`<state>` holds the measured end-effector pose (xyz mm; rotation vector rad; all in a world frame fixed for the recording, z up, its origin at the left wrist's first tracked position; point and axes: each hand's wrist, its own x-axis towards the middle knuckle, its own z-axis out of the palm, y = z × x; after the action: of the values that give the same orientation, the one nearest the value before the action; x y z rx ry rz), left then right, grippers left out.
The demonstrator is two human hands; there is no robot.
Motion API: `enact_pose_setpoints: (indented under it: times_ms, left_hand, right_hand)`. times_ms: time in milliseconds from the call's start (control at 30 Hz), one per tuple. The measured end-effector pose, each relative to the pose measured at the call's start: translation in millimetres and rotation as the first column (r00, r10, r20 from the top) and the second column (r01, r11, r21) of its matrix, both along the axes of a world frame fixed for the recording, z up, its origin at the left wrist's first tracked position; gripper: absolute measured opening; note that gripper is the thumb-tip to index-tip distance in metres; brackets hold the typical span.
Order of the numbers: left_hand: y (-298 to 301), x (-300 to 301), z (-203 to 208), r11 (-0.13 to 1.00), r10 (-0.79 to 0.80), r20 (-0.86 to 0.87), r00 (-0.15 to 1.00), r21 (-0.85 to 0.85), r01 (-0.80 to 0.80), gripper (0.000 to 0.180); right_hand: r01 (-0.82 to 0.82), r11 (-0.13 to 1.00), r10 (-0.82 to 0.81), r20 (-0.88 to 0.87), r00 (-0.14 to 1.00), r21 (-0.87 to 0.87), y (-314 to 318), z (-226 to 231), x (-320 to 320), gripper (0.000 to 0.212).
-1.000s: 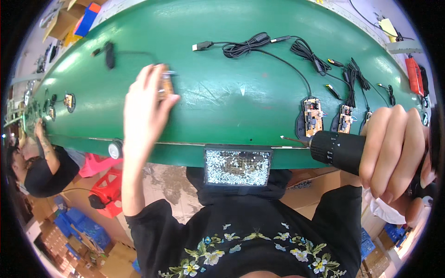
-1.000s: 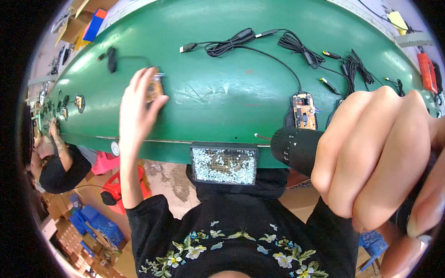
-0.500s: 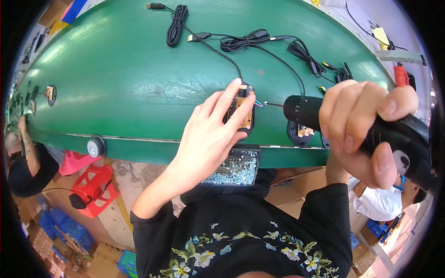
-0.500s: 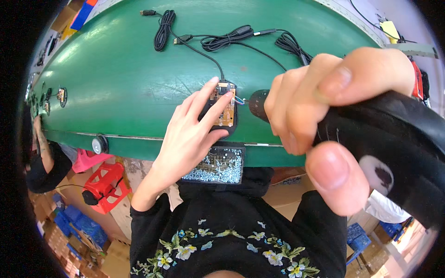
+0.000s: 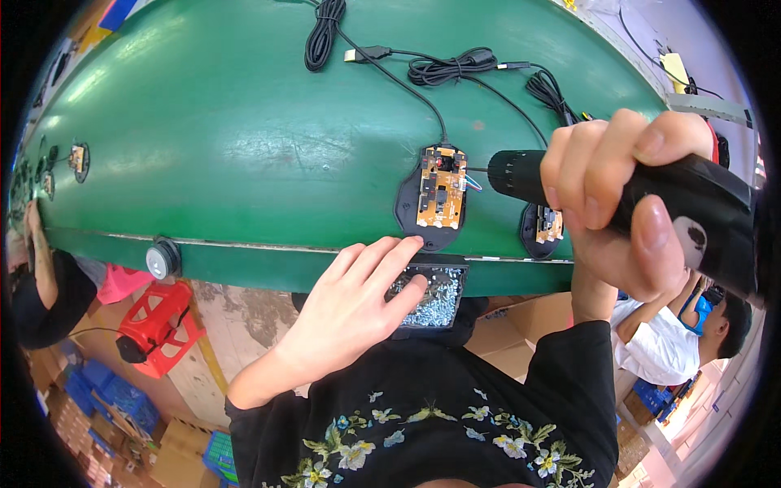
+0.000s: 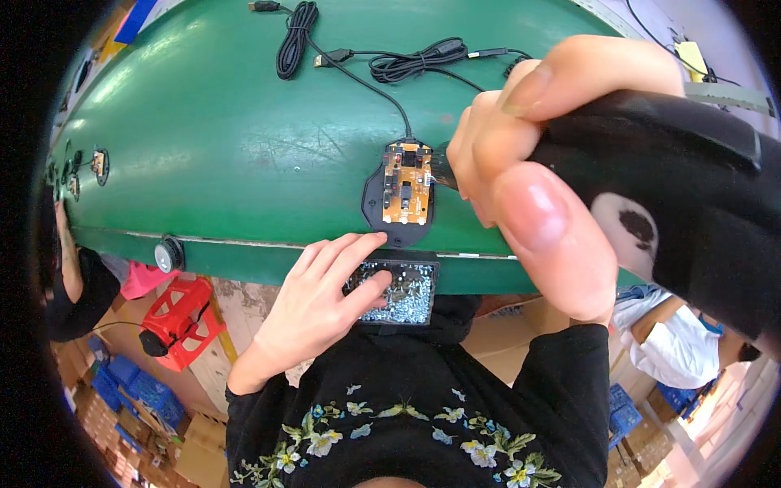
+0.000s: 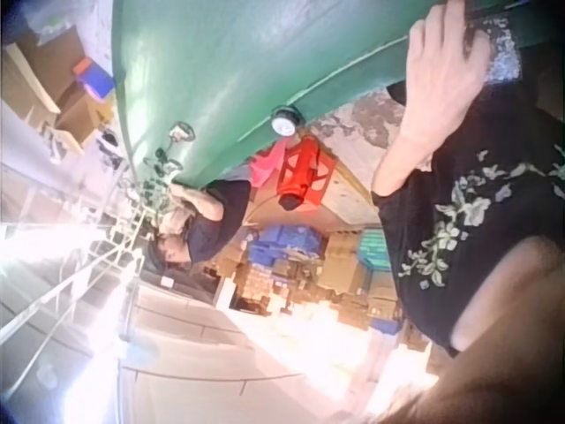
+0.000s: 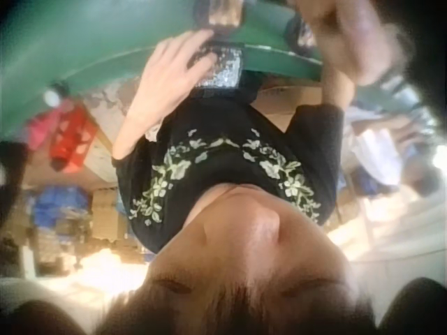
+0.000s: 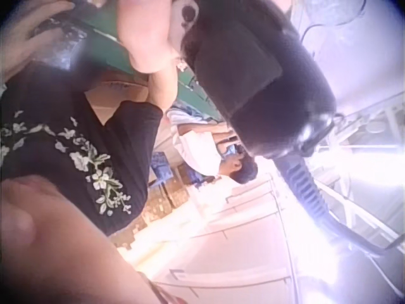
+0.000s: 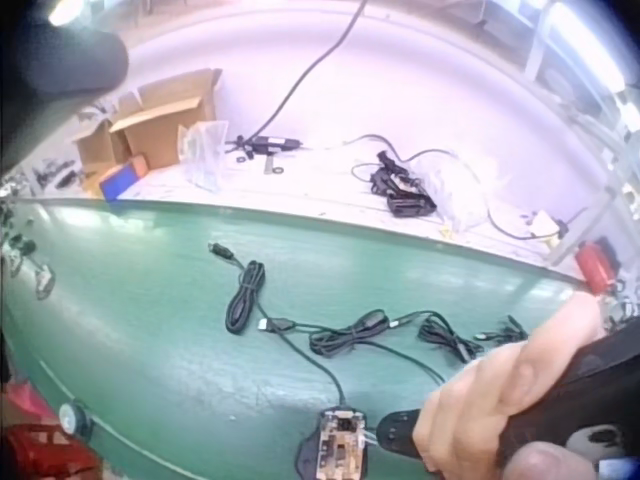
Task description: The person fastens screws onto a circuit board assembly using an electric screwdriver.
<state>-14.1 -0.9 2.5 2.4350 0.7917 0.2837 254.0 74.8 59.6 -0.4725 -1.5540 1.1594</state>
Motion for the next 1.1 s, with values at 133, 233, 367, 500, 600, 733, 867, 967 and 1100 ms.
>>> enact_pose_setpoints:
  times_ms: [133, 233, 367, 500, 600, 733, 867, 967, 1100]
  left_hand:
    - [3.7, -4.9, -1.4, 0.999, 0.037, 0.006, 0.999, -0.020, -0.037, 0.036]
    - [3.2, -8.1, -2.5, 0.997, 0.061, 0.019, 0.998, -0.040, -0.060, 0.037]
    - [1.7, -11.1, -4.3, 0.994, 0.100, 0.030, 0.994, -0.047, -0.099, 0.037]
    - [5.2, -8.1, -0.4, 0.991, 0.121, 0.045, 0.992, -0.063, -0.118, 0.034]
    - [6.6, -11.4, -1.0, 0.990, 0.132, 0.023, 0.991, -0.059, -0.130, 0.029]
    - [2.7, -12.4, -1.9, 0.991, 0.128, 0.008, 0.992, -0.048, -0.127, 0.025]
    - [-1.1, -12.3, -8.4, 0.987, 0.161, 0.051, 0.986, -0.023, -0.160, 0.024]
    - [-1.1, -9.9, -5.9, 0.988, 0.153, 0.109, 0.982, 0.004, -0.154, 0.026]
    - [-3.2, -15.1, -4.3, 0.984, 0.168, 0.289, 0.942, 0.013, -0.179, 0.023]
  right_hand:
    - [0.079, 0.996, -0.078, 0.028, 0.997, -0.043, -2.8, -0.2, -4.3, 0.038]
    - [0.078, 0.997, -0.077, 0.032, 0.996, -0.024, -1.6, 1.0, -2.5, 0.039]
    - [0.116, 0.992, -0.112, 0.091, 0.990, -0.046, -7.5, 12.2, -8.8, 0.039]
    - [0.101, 0.994, -0.098, 0.065, 0.993, -0.046, -5.9, 4.1, -3.3, 0.034]
    - [0.076, 0.996, -0.072, 0.073, 0.995, -0.053, -2.6, 2.1, -1.1, 0.032]
    - [0.025, 0.999, -0.021, 0.117, 0.993, -0.038, 2.3, 1.0, -3.2, 0.033]
    - [0.021, 0.999, -0.017, 0.094, 0.995, -0.039, 3.6, -1.8, -0.1, 0.033]
    - [-0.053, 0.996, 0.054, 0.018, 0.998, -0.070, 4.8, 1.8, 22.2, 0.033]
    - [-0.209, 0.976, 0.215, -0.107, 0.971, 0.065, 7.8, 16.8, 65.7, 0.059]
